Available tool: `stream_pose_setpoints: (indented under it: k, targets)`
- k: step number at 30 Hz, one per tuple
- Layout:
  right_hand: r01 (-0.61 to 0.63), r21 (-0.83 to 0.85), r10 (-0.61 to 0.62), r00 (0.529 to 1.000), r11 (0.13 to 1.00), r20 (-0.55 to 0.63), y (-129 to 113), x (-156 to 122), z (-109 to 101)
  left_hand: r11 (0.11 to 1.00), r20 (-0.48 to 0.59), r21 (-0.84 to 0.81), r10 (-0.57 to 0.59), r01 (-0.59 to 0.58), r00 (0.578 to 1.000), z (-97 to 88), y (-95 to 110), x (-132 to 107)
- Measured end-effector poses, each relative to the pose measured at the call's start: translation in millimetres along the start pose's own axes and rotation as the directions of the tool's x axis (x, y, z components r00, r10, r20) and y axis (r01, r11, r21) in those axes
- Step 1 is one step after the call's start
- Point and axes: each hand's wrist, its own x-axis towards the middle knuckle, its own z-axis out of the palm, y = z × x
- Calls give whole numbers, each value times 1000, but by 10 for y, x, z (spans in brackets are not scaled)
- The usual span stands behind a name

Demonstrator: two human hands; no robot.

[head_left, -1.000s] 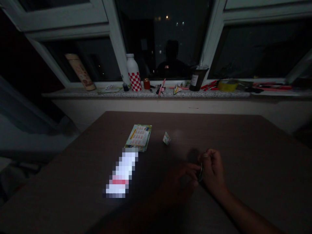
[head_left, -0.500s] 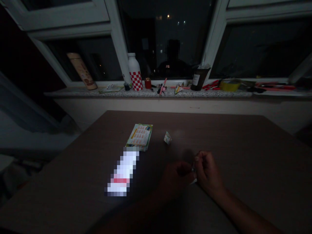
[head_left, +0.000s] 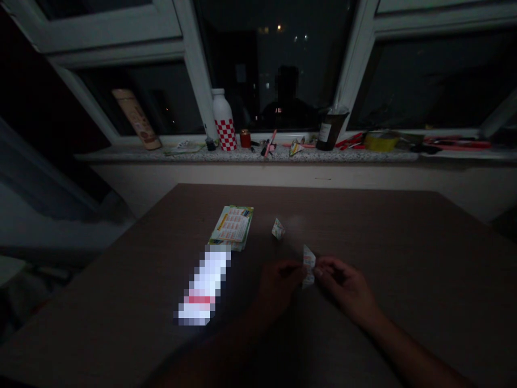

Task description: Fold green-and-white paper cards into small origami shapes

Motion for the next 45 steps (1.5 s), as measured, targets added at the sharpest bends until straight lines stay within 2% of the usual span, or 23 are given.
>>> stream_pose_setpoints:
  k: [2, 10, 14, 21, 25, 31, 35, 41, 45]
  targets:
    - [-52, 13, 51, 997, 999, 53, 14, 8, -9, 1000, -9, -19, 20, -20, 1000, -17, -10, 11]
    - [-155, 112, 145, 985, 981, 93, 27, 19, -26, 997, -18, 42, 62, -61, 998, -9, -3, -27]
    - [-138, 135, 123, 986, 981, 110, -30, 6, -24, 996, -11, 57, 70, -69, 998, -9, 9, -41]
    - [-94, 138, 88, 995, 986, 49, -44, -26, 43, 998, 5, 50, 33, -33, 999, -29, 38, -45]
    - [-85, 105, 78, 995, 991, 67, -48, -36, 28, 1000, 47, -15, -6, 6, 999, -14, 47, -56]
    - [-82, 154, 72, 995, 985, 71, -12, -49, 20, 997, 90, -80, -2, 9, 996, -12, 47, -65]
    - [-78, 137, 69, 995, 988, 69, -12, -55, 33, 993, 115, -96, -52, 63, 992, -10, 62, -63]
    - [-79, 180, 70, 996, 980, 56, -23, -52, 24, 963, 164, -221, -121, 156, 979, 28, 54, -42]
    - [1, 72, -7, 997, 997, 81, 9, -27, -17, 944, 188, -260, -159, 206, 969, -1, 7, 9]
